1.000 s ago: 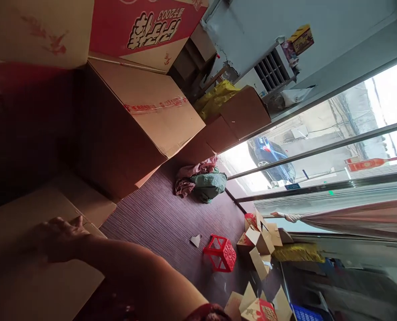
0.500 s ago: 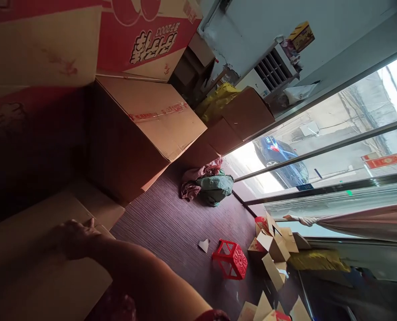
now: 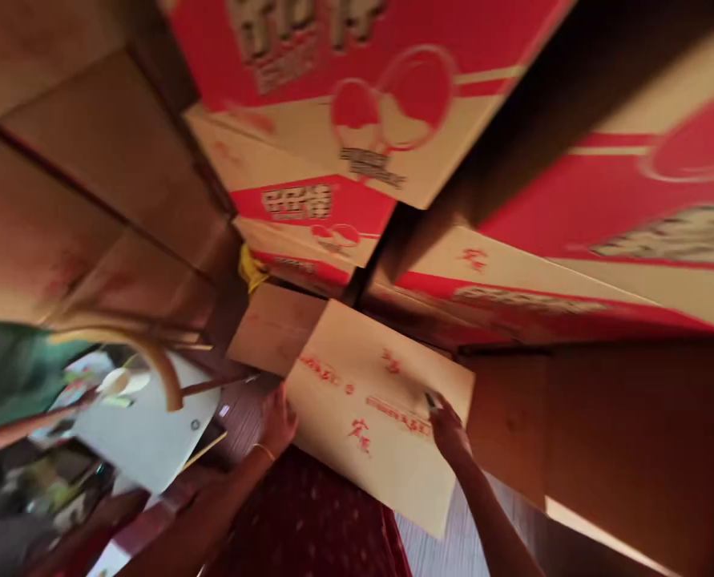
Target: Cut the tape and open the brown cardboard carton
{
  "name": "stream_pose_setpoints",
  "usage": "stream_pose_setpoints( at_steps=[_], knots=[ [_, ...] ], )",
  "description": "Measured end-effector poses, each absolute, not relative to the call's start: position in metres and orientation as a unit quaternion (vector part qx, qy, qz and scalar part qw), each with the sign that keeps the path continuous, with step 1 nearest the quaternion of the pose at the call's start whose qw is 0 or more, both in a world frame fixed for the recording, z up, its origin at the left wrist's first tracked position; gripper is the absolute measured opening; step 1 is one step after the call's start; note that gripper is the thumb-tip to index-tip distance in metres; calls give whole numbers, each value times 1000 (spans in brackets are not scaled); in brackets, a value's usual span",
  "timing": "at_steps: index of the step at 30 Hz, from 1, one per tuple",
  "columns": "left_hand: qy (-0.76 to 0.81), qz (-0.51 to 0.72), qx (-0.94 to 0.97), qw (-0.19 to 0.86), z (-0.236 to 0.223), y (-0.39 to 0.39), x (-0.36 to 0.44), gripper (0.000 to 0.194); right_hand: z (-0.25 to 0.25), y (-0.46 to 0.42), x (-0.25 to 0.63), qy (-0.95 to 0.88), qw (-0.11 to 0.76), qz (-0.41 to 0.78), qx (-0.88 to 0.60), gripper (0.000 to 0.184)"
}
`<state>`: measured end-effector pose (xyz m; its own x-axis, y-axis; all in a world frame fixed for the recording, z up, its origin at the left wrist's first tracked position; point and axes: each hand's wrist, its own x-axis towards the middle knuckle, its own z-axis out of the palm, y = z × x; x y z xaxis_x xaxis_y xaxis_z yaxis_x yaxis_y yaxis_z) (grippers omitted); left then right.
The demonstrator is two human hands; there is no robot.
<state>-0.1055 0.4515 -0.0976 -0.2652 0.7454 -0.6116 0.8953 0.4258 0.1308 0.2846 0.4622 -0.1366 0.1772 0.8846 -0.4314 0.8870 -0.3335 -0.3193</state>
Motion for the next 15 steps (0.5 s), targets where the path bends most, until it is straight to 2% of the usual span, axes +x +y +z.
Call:
stream_pose_setpoints(
  at_steps=[2, 6, 10, 15],
  knots=[
    [800, -80, 494, 330, -105, 441, -118, 60, -149, 466, 274, 565, -19, -269, 780, 49],
    [831, -28, 420, 365, -111, 451, -115, 52, -127, 495, 207, 647, -4, -279, 710, 50],
    [844, -7, 357, 399, -111, 470, -118, 38, -85, 548, 113, 752, 186, -280, 567, 40],
    [851, 13, 318, 418, -114, 478, -124, 31, -62, 611, 28, 872, 318, -146, 343, 36]
  ],
)
